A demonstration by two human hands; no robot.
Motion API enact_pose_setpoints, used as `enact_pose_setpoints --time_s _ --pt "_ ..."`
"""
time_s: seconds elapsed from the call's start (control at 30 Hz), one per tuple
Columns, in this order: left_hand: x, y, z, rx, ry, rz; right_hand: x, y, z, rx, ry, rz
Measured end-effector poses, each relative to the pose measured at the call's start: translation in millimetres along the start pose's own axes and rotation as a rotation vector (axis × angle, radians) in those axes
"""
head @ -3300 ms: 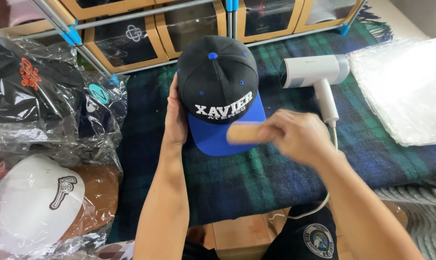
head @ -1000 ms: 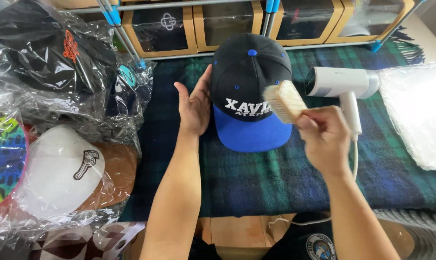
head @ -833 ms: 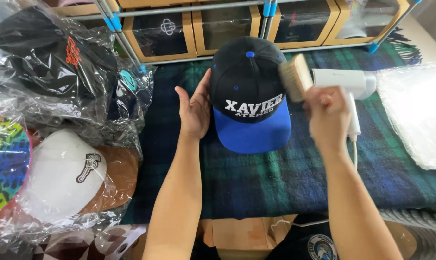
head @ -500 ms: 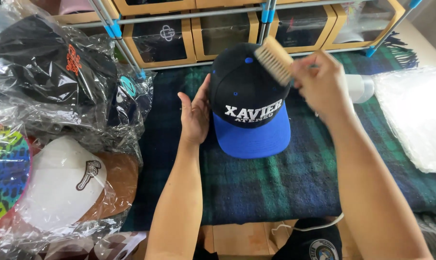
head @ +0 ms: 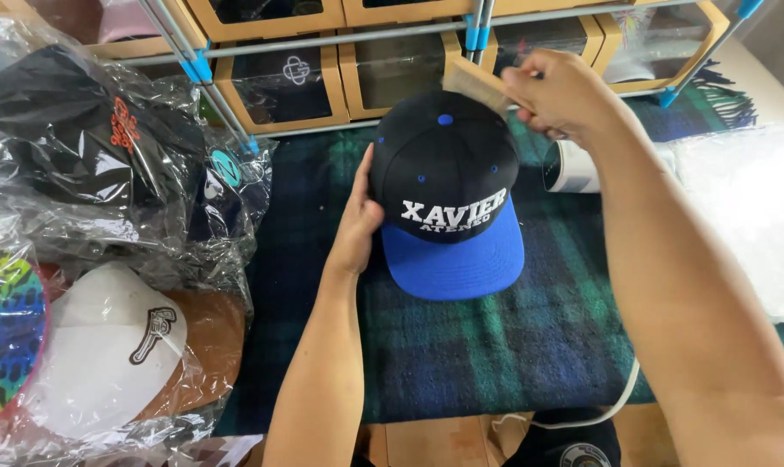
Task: Cleaning and steaming baseball caps to remove lint and reshape them using a brush and a handheld steamer.
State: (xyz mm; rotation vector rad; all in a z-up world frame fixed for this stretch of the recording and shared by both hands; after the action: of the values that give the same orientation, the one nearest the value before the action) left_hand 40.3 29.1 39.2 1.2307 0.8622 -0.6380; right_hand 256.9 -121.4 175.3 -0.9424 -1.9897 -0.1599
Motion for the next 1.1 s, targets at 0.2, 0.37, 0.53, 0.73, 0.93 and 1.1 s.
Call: enact_pose_setpoints --time_s 0.2,0.37,0.53,0.73,0.93,1.1 --pt "-15.0 0.8 11.6 0.059 0.102 -0.19 14.1 -20.6 -4.9 0.015 -0.005 -0.148" --pt "-14.0 -1.1 13.1 0.086 0.153 -0.211 -10.2 -18.9 4.7 -0.021 0.044 -0.035" --pt "-19.3 0.9 10.4 0.089 0.177 -0.239 -46.9 -7.9 -6.6 -0.177 -0.255 0.014" --pt "-19.4 -6.6 -2.4 -0.049 0.301 -0.294 -90.8 -52.4 49.2 -0.176 0.42 -0.24" --pt "2.7 -32.6 -10.8 -0.048 0.091 -0.602 -154.9 -63.9 100.2 -0.082 0.813 -0.02" --pt "3.3 -23.3 -30.5 -0.066 -0.304 -0.265 -102.4 -108.5 103.6 -0.207 1.057 -0.176"
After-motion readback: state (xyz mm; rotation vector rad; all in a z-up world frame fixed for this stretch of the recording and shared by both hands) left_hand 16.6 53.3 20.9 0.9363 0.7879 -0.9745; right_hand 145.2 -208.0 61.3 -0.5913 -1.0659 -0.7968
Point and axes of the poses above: each hand's wrist, its own y-axis towards the middle knuckle, its own z-axis out of the palm, x = y × z, the point moved 6 cm from there along y, towards the middle knuckle, and after that the axes turned 10 degrees about x, right-handed, at the moved point
